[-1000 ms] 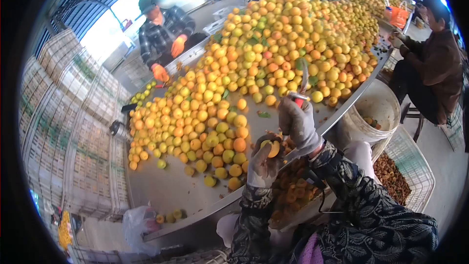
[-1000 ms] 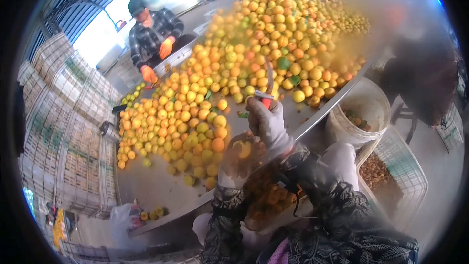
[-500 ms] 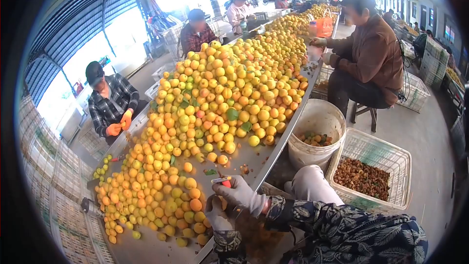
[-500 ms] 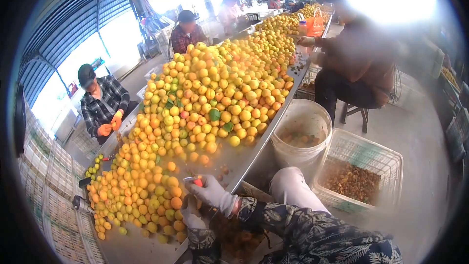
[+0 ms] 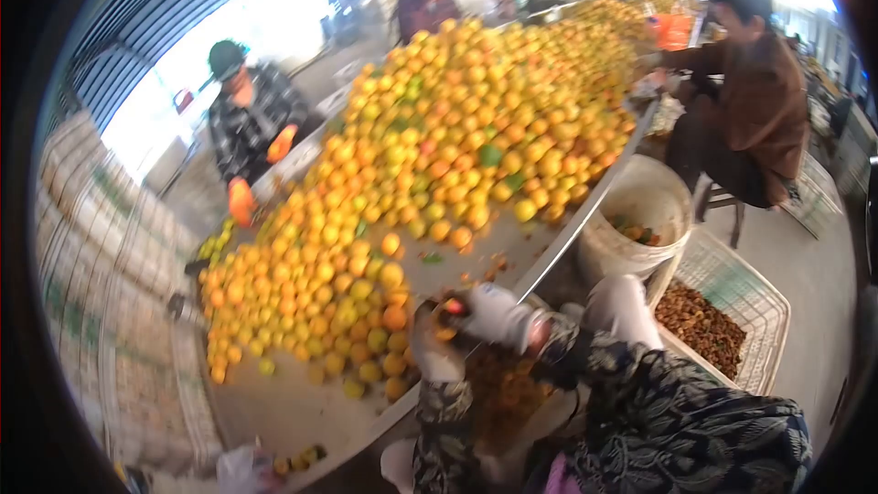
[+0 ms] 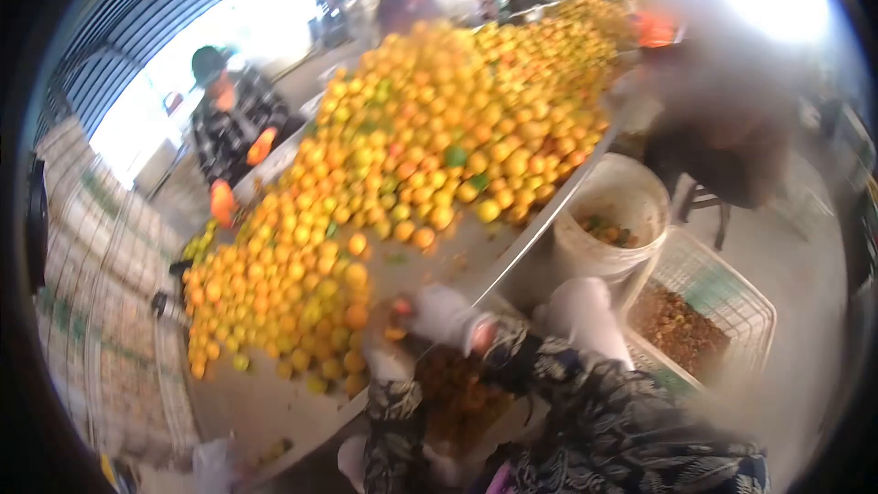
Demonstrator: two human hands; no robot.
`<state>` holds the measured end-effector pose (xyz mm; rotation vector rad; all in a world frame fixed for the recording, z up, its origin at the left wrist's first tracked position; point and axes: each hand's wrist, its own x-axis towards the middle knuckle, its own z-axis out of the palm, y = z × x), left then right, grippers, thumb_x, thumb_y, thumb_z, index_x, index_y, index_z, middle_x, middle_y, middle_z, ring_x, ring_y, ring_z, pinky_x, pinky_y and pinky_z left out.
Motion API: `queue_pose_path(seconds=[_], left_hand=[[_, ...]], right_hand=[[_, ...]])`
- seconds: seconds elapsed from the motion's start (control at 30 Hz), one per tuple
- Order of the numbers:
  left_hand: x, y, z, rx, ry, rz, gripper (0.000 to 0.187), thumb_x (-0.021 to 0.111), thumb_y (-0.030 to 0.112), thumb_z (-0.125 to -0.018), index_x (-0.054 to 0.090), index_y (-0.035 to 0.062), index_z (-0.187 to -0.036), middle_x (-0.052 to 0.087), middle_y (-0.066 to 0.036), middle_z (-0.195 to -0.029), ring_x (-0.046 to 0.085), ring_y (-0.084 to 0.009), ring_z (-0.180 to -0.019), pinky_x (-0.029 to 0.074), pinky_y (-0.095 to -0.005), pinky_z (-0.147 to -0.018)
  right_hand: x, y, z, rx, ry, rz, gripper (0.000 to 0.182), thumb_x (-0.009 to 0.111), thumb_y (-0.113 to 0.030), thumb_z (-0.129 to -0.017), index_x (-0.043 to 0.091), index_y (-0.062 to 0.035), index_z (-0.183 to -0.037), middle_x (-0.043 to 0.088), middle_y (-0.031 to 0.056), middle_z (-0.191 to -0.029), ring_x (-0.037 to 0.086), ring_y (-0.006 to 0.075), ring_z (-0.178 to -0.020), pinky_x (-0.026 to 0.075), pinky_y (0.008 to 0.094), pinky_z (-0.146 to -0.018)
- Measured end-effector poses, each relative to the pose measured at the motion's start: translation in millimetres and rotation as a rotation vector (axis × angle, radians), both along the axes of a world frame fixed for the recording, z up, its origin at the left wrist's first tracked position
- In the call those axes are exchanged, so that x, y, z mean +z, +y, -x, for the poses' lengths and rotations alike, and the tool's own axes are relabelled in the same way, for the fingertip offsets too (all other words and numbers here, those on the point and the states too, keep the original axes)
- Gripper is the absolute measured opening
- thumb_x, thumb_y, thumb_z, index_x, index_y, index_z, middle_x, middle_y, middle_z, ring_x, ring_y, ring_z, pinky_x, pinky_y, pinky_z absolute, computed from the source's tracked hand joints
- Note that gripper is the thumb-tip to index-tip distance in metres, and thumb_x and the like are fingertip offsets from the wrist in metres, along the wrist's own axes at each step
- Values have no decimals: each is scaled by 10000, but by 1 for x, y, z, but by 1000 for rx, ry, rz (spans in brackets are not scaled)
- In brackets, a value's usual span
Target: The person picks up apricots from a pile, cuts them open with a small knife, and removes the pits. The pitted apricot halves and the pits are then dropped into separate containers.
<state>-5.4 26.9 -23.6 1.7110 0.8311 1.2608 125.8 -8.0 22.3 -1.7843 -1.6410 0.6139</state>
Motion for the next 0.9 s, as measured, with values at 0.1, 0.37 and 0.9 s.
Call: queue_pose_path(seconds=[0.1,0.37,0.9], left_hand=[[-29,4,0,46,-358,389,219,543,126,-902,622,44,-1089,621,-80,-1024,587,-185,-907,498,-317,-835],[-1,-33,25,-97,124,165,245,570,224,-947,647,13,-1046,674,-117,-921,621,-186,-829,483,-312,-773],[24,8,76,395,-384,335,259,558,158,-962,564,8,-1172,599,-65,-1074,559,-153,-976,450,-311,-897]], right_hand=[[-3,0,8,-88,-67,-97,397,663,-367,-815,629,-74,-1081,671,198,-885,648,377,-871,515,453,-752],[-9,60,-15,32,-231,122,434,676,-324,-793,600,-98,-1155,669,181,-1003,631,341,-991,494,421,-847],[9,101,46,318,19,449,477,762,-368,-738,645,-46,-1069,685,134,-882,650,256,-782,506,357,-721]])
